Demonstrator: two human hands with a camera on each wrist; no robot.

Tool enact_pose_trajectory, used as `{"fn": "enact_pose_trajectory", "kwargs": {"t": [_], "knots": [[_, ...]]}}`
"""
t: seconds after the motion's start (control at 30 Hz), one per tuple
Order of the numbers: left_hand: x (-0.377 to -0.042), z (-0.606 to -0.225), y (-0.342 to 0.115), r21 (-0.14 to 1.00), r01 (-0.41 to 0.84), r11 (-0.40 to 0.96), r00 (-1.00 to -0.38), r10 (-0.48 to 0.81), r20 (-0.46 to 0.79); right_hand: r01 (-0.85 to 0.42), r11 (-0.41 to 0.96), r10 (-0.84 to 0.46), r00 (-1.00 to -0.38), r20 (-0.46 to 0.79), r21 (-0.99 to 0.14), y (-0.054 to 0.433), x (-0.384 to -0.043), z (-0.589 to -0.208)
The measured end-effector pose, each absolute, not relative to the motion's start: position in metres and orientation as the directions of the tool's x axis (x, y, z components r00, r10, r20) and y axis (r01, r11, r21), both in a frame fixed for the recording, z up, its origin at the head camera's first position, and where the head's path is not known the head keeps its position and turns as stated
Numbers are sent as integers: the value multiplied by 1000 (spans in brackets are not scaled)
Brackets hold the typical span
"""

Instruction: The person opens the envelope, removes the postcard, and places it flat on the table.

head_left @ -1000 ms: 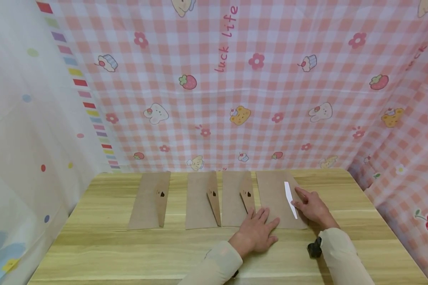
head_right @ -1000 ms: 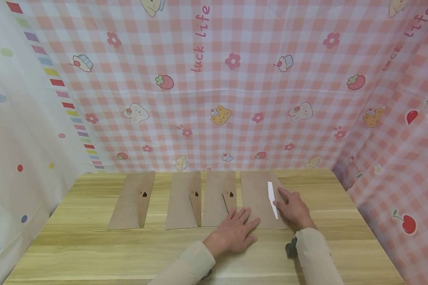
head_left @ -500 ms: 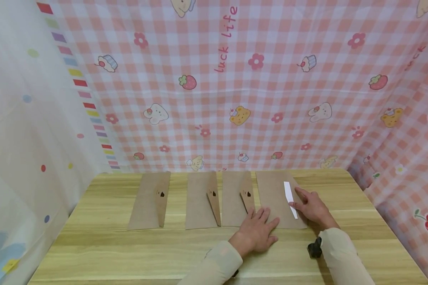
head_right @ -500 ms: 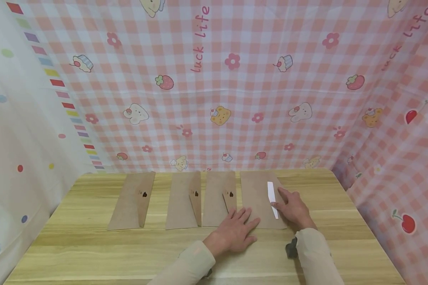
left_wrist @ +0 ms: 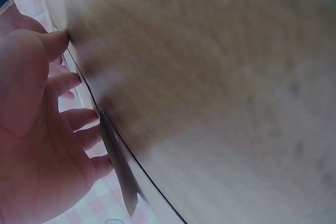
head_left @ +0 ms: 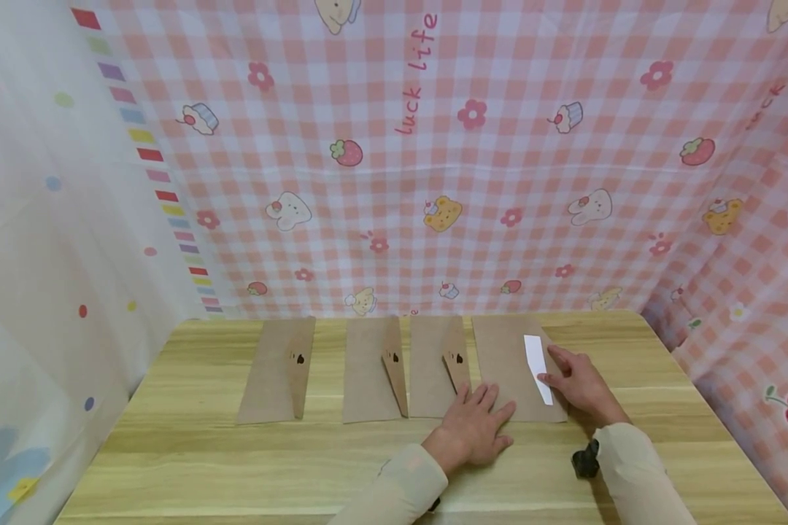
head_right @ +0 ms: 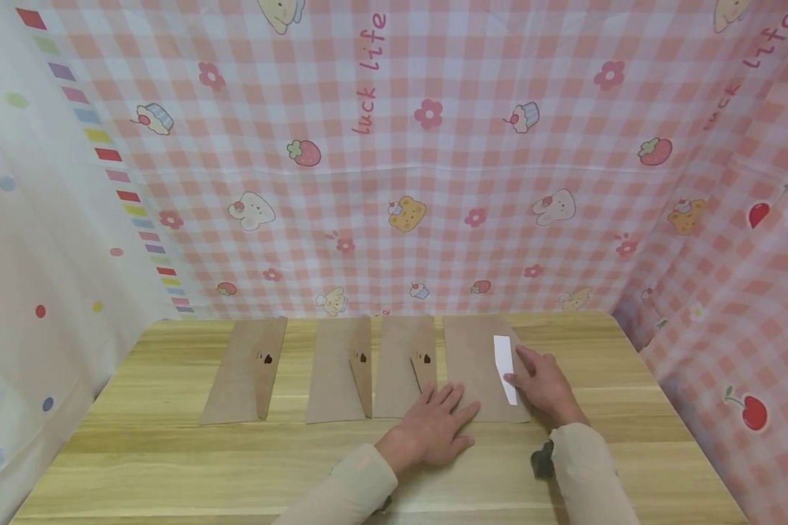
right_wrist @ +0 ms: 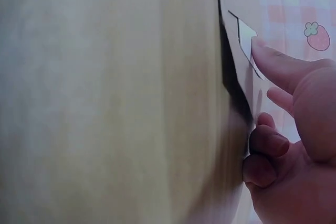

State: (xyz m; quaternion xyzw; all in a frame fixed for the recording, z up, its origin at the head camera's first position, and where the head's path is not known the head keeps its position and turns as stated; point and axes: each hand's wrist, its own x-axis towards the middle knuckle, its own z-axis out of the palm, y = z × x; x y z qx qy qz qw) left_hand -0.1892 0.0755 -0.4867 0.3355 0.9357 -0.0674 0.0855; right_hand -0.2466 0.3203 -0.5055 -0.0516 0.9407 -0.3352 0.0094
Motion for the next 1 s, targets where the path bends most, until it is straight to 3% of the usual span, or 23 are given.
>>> {"fn": "enact_pose_trajectory", "kwargs": {"t": [0.67, 1.0], "knots": [[-190, -487, 76, -44, 633, 773, -762, 613, -209, -7, 779, -7, -1000, 2, -626, 322, -244, -502], [-190, -487, 75, -41, 636, 771, -759, 615, -213, -98, 688, -120, -993, 20, -719, 321, -248, -503]]}}
